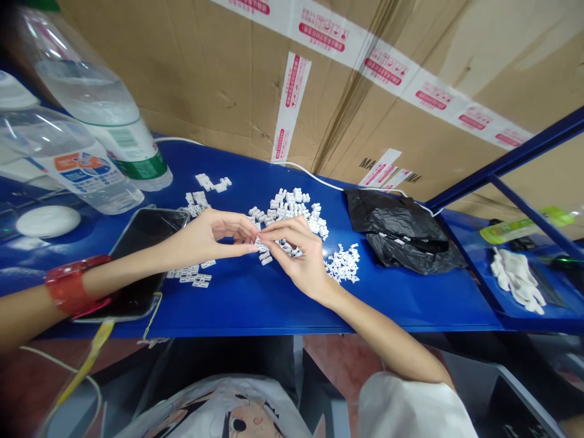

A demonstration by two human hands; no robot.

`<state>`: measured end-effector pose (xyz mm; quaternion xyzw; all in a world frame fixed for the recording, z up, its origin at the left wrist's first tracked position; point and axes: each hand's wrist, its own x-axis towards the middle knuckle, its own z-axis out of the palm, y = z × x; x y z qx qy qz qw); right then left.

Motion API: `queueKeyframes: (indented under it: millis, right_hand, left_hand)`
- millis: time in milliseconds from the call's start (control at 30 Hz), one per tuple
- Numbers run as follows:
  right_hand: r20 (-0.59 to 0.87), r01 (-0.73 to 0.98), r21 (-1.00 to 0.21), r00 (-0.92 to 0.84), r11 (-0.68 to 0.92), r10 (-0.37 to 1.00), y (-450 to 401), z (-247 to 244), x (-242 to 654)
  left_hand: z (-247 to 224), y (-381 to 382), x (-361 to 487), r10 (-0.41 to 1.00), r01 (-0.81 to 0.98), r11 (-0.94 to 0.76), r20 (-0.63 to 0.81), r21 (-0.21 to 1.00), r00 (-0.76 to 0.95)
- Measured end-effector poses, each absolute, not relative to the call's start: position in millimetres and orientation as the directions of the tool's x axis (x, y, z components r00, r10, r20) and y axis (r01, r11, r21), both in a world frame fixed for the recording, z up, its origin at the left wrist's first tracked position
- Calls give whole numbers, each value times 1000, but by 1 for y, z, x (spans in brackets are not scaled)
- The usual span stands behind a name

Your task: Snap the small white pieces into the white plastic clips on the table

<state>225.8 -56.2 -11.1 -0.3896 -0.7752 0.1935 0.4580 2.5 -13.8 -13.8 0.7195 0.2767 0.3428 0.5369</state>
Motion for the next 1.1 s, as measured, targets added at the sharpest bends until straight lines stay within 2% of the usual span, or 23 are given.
queueKeyframes:
  millis: [333, 400, 467, 567, 633, 733, 933, 1100]
  right_hand:
    - [713, 415, -486, -321, 769, 623, -58, -10, 223]
    - [684, 406, -534, -308, 742, 661, -59, -9, 223]
    - [605, 358, -663, -261, 658, 752, -59, -10, 223]
    - [380, 190, -889, -202, 417, 903, -56, -12, 223]
    - [236, 101, -958, -259, 270, 937, -53, -12, 224]
    - [161, 107, -972, -340, 208, 927, -50, -10, 226]
    - [169, 164, -955, -382, 247, 909, -51, -13, 228]
    - [228, 271, -890, -432, 367, 872, -52, -5, 230]
  left_hand:
    - [-13, -16, 3, 789, -31, -244, 217, 969, 575]
    - [-12, -16, 2, 792, -15, -287, 246, 958, 559]
    - [-12, -18, 2, 784, 39, -395, 315, 918, 536]
    - [-12, -21, 1, 700, 128, -625, 481, 770, 528]
    - [-12, -23, 0, 607, 139, -744, 574, 654, 549]
    - [-12, -24, -1, 527, 129, -810, 615, 572, 587]
    - [-15, -23, -2, 524, 135, -805, 586, 577, 618]
    - [-14, -24, -2, 481, 114, -834, 613, 539, 627]
